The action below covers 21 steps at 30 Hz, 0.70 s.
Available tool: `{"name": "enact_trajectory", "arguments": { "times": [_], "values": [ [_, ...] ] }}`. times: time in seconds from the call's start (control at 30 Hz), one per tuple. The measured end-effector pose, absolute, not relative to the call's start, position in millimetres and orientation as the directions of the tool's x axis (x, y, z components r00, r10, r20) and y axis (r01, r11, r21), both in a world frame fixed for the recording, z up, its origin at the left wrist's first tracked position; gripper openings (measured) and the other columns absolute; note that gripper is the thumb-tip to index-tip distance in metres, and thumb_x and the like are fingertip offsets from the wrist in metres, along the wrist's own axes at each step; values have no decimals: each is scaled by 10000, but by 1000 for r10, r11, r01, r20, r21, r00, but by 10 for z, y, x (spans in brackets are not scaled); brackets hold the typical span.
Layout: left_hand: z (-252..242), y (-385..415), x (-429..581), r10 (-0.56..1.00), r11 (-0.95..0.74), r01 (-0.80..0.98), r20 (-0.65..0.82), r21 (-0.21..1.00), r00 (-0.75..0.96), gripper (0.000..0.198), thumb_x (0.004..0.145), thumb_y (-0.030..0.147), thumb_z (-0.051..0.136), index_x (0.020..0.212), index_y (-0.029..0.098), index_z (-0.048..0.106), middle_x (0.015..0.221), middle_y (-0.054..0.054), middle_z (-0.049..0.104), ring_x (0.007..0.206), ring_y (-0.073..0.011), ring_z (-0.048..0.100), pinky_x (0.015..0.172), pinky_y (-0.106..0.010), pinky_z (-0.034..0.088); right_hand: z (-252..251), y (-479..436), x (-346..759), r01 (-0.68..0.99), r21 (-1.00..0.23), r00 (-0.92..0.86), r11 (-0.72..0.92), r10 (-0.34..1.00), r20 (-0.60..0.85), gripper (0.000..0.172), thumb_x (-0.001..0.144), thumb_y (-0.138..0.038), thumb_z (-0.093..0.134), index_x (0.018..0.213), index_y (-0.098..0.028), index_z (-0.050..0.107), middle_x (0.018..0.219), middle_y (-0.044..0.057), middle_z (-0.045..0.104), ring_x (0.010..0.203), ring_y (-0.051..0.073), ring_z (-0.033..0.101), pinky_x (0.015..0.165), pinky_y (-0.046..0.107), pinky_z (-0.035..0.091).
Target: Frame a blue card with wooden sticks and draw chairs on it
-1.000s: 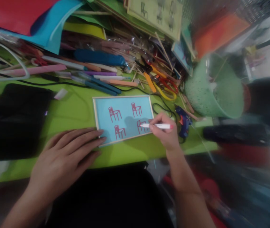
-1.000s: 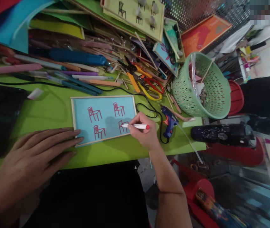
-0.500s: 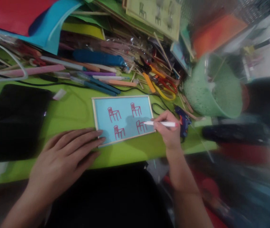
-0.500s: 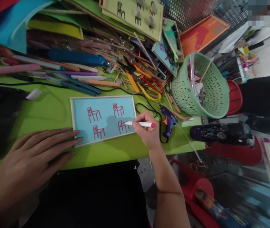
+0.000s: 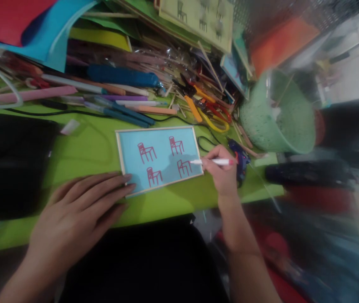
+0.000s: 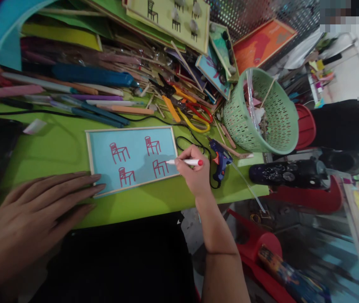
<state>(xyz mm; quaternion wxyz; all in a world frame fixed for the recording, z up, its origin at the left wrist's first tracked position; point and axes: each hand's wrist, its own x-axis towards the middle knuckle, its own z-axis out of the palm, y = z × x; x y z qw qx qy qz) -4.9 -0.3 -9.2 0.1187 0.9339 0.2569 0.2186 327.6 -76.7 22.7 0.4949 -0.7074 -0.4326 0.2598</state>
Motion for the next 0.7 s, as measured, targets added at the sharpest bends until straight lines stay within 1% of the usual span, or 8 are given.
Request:
{"name": "enact_trajectory", "arguments": {
  "times": [0.17, 0.43, 0.7],
  "values": [
    [-116, 0, -38, 518, -852, 421, 388, 310, 762, 316, 1073, 283, 561, 1371, 270, 666, 1357, -64, 769, 1180, -313, 694, 933, -464, 475, 223, -768, 3274, 382, -915, 480, -131, 874, 75, 150, 838, -235, 728, 756, -246, 603, 645, -60, 592, 580, 131, 518, 550, 279, 391],
    [-106, 16, -16, 495, -867, 404, 405, 293, 769, 307, 1079, 276, 556, 1359, 238, 676, 1340, -82, 772, 1178, -324, 678, 942, -473, 473, 243, -761, 3263, 397, -910, 460, -117, 884, 87, 137, 832, -229, 718, 749, -247, 610, 635, -61, 579, 568, 128, 503, 544, 280, 377],
    [-90, 18, -5, 495, -867, 404, 411, 293, 765, 294, 1084, 277, 538, 1340, 241, 678, 1317, -76, 782, 1169, -314, 685, 931, -465, 477, 245, -775, 3266, 347, -928, 446, -136, 894, 36, 127, 799, -235, 740, 734, -241, 631, 632, -57, 596, 565, 126, 506, 541, 279, 376]
  ]
}}
